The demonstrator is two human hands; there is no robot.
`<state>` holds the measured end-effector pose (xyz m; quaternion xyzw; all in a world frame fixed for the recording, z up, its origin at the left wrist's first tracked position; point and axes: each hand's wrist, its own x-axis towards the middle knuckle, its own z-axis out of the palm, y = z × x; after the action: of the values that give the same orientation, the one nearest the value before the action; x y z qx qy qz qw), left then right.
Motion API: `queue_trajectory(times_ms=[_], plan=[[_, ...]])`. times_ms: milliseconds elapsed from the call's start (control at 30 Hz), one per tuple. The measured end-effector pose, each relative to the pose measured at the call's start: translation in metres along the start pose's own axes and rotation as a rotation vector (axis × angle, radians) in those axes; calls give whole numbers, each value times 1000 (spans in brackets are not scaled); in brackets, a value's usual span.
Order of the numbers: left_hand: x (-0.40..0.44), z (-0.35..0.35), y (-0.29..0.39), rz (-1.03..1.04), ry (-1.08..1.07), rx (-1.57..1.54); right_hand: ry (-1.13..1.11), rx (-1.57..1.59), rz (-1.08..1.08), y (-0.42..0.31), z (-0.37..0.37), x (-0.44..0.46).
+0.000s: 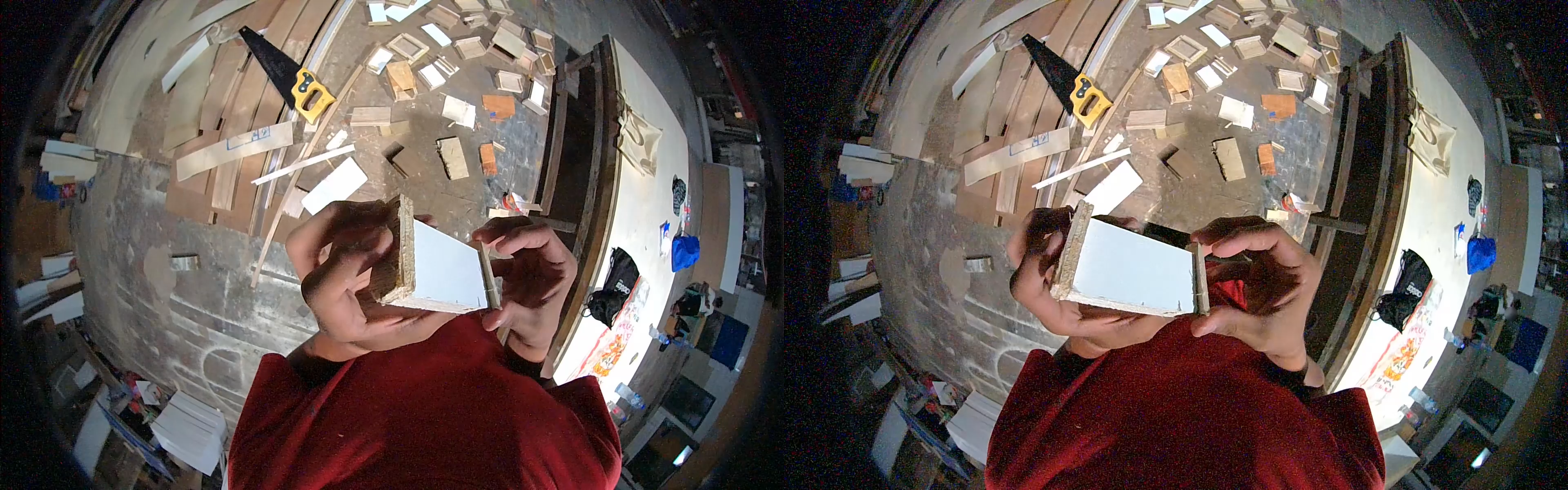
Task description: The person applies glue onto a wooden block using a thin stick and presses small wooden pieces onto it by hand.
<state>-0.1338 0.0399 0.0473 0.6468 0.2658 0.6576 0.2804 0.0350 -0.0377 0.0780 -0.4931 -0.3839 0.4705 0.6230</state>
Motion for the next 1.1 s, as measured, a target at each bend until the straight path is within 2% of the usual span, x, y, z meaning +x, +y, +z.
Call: queue_trajectory(times_ms=[200,500,700,800,867,1000,1100], plan=[[8,-7,1,79,-97,133,27,24,26,0,2,0],[5,-6,0,55,-54,159,3,31,0,3,2,4],[1,-11,-2,35,-140,227,10,26,8,2,3,4],[-3,-8,-3,-55,-70,81,23,54,40,1,5,6],[-1,-7,-2,-40,-74,74,-2,19,-28,6,2,6],[1,-8,-2,-17,-79,54,20,-3,9,3,3,6],[1,-7,-3,-76,-66,50,29,25,13,3,4,7]])
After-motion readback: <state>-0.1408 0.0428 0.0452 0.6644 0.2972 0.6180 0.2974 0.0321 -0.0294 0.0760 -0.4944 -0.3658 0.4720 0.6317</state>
